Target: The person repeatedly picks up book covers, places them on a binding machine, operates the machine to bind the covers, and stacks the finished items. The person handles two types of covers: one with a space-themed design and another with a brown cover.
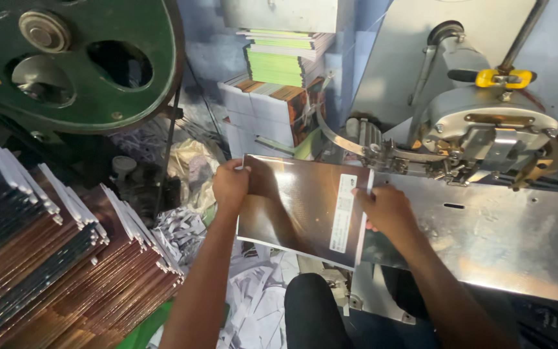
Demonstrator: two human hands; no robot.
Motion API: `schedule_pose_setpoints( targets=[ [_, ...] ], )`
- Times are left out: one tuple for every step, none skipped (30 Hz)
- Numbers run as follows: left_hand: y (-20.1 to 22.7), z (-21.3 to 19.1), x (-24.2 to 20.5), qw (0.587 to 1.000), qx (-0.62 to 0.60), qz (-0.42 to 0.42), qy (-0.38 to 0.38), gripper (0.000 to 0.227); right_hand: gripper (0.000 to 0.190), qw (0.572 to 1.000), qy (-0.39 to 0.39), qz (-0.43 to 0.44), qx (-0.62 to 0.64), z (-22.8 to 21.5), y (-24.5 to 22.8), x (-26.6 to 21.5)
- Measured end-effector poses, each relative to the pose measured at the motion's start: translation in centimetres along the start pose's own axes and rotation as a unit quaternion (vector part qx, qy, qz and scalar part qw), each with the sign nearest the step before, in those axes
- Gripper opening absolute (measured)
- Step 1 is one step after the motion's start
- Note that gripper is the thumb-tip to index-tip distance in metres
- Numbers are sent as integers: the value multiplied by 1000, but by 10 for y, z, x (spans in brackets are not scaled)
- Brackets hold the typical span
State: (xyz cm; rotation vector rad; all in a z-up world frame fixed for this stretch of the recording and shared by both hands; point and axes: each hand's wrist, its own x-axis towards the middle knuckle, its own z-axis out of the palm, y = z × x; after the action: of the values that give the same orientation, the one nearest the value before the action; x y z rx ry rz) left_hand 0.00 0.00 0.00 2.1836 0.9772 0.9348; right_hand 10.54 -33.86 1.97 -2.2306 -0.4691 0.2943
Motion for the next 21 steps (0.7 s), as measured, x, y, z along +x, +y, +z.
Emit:
schedule_pose_setpoints(
  targets=[
    [6,1,-4,1000,22,-20,-1,32,54,1000,-2,12,-5,-6,4,0],
    [12,2,-8,999,32,-26,-9,29,53,1000,-3,23,-10,-11,7,1],
    [18,3,-13,998,42,-32,-18,28,53,1000,2,20,-11,-15,10,1],
    [24,3,-18,998,52,-38,-27,27,52,1000,8,17,-11,-21,13,1],
    [31,4,-21,998,44,-36,-32,27,52,1000,14,13,-12,-26,16,0],
    [37,4,-25,998,37,-33,-37,28,52,999,23,11,-24,-31,20,-2],
    [43,5,-29,998,29,-32,-42,28,53,999,31,9,-37,-38,24,-6],
    [49,6,-33,998,27,-30,-52,27,53,998,40,7,-50,-43,26,-10],
    [55,8,-37,997,25,-27,-62,27,51,997,45,14,-55,-49,29,-13],
    [61,9,-40,997,23,-25,-73,26,50,997,50,22,-59,-55,32,-16],
    [67,11,-43,996,11,-27,-82,26,48,996,57,29,-65,-62,34,-18],
    [73,12,-48,995,-2,-29,-91,25,49,995,64,30,-66,-68,36,-20],
    [77,13,-52,994,-13,-32,-100,25,51,995,69,31,-66,-72,40,-25],
    [83,14,-54,992,-19,-43,-118,25,52,994,75,33,-67,-76,44,-28],
    [86,15,-57,989,-23,-56,-136,25,53,994,73,41,-67,-80,49,-29],
    [90,18,-59,985,-27,-68,-154,25,54,994,71,49,-67,-84,54,-30],
    [94,20,-61,987,-25,-56,-149,25,55,994,69,55,-68,-87,58,-29],
    [97,22,-64,988,-22,-45,-143,25,53,991,85,40,-93,-89,63,-29],
    [98,24,-66,990,-19,-34,-138,25,52,988,99,26,-118,-91,67,-28],
    [101,28,-68,989,-7,-33,-141,25,51,983,112,11,-143,-93,72,-29],
    [103,31,-70,989,4,-31,-143,25,52,981,123,11,-148,-95,75,-29]
  ],
)
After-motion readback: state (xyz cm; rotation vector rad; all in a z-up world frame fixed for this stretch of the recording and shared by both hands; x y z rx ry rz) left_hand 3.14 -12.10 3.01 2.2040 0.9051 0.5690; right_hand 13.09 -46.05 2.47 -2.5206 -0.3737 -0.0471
